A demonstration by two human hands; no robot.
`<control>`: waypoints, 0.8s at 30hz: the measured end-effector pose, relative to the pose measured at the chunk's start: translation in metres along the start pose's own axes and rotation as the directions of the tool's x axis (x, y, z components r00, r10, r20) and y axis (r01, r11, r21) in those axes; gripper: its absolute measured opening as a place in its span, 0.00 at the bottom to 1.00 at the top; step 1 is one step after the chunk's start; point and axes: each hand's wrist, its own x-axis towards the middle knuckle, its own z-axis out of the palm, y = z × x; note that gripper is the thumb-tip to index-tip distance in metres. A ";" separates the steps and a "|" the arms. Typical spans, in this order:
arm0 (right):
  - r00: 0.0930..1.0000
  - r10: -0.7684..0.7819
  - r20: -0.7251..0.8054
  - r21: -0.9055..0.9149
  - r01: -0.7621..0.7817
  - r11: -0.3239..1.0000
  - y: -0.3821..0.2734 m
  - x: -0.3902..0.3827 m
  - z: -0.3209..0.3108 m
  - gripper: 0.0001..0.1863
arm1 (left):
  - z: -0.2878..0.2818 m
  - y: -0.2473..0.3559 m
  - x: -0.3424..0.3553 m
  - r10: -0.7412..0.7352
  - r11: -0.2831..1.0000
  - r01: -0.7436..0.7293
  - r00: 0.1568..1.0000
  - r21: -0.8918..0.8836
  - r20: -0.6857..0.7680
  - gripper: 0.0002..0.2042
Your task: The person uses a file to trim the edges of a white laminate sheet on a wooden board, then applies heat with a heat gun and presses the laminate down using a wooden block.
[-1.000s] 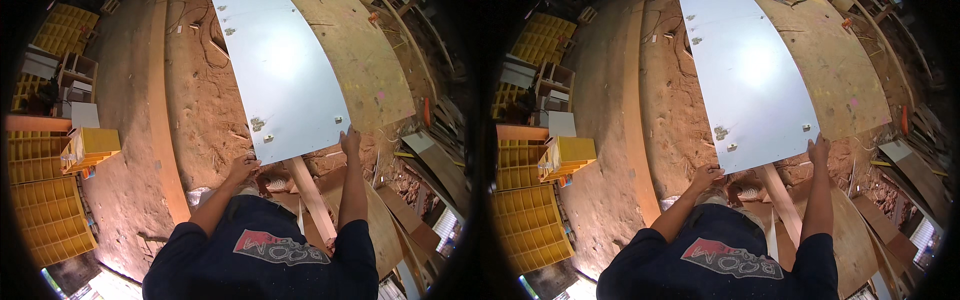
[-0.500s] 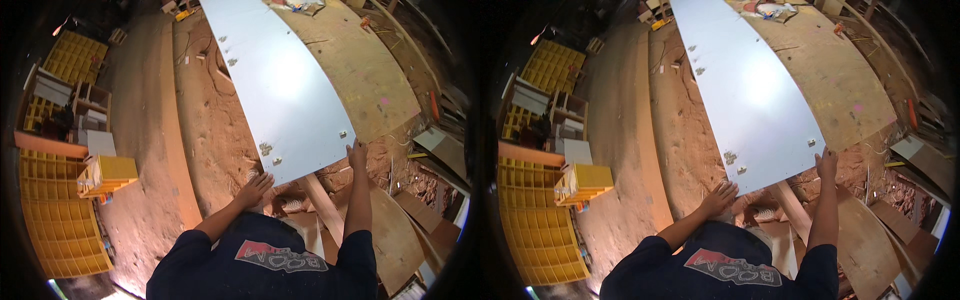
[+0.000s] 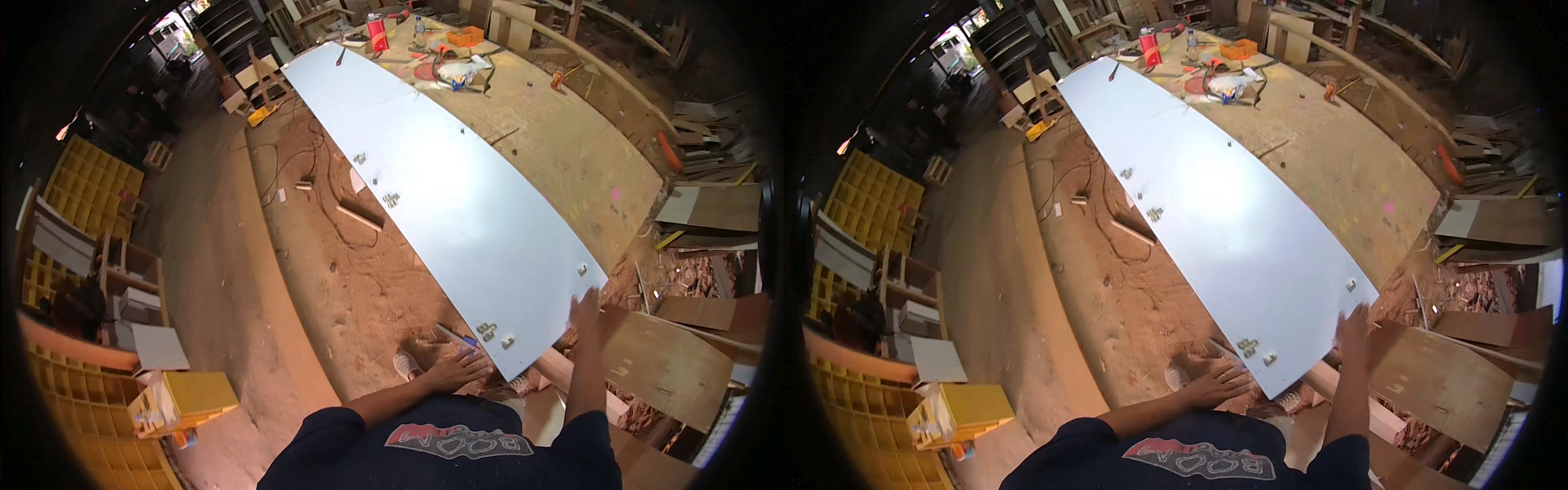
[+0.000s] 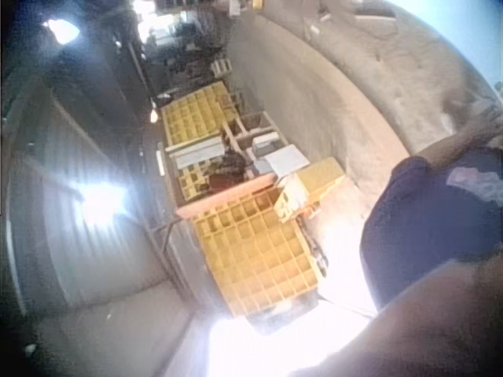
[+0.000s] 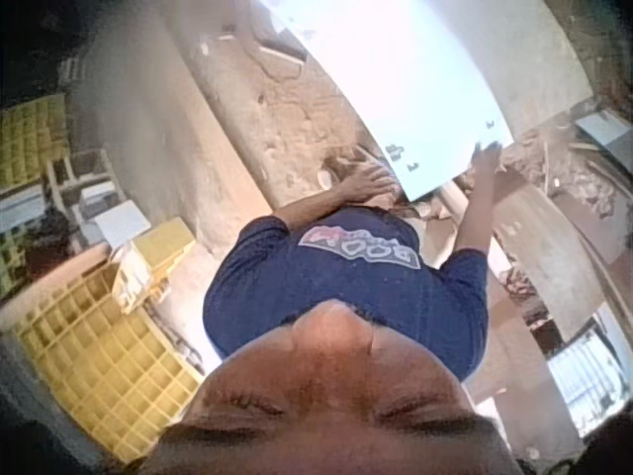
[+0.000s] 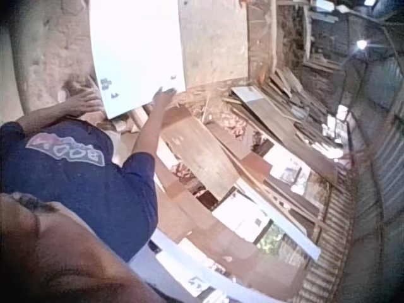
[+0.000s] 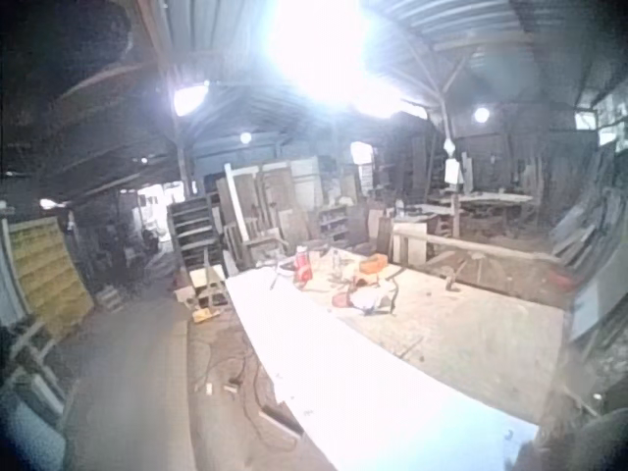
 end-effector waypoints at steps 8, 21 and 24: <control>0.973 0.232 -0.006 -0.078 -0.232 0.970 -0.145 -0.077 0.028 0.60 | -0.119 -0.136 -0.104 -0.259 0.965 0.261 0.963 0.018 -0.070 0.26; 0.987 0.143 -0.076 -0.073 -0.149 0.986 -0.435 0.046 0.028 0.61 | -0.225 -0.334 -0.180 -0.588 0.808 0.556 0.736 -0.195 -0.337 0.15; 0.987 0.133 -0.085 -0.036 -0.136 0.990 -0.487 0.083 0.023 0.60 | -0.256 -0.421 -0.173 -0.549 0.823 0.560 0.744 -0.092 -0.380 0.15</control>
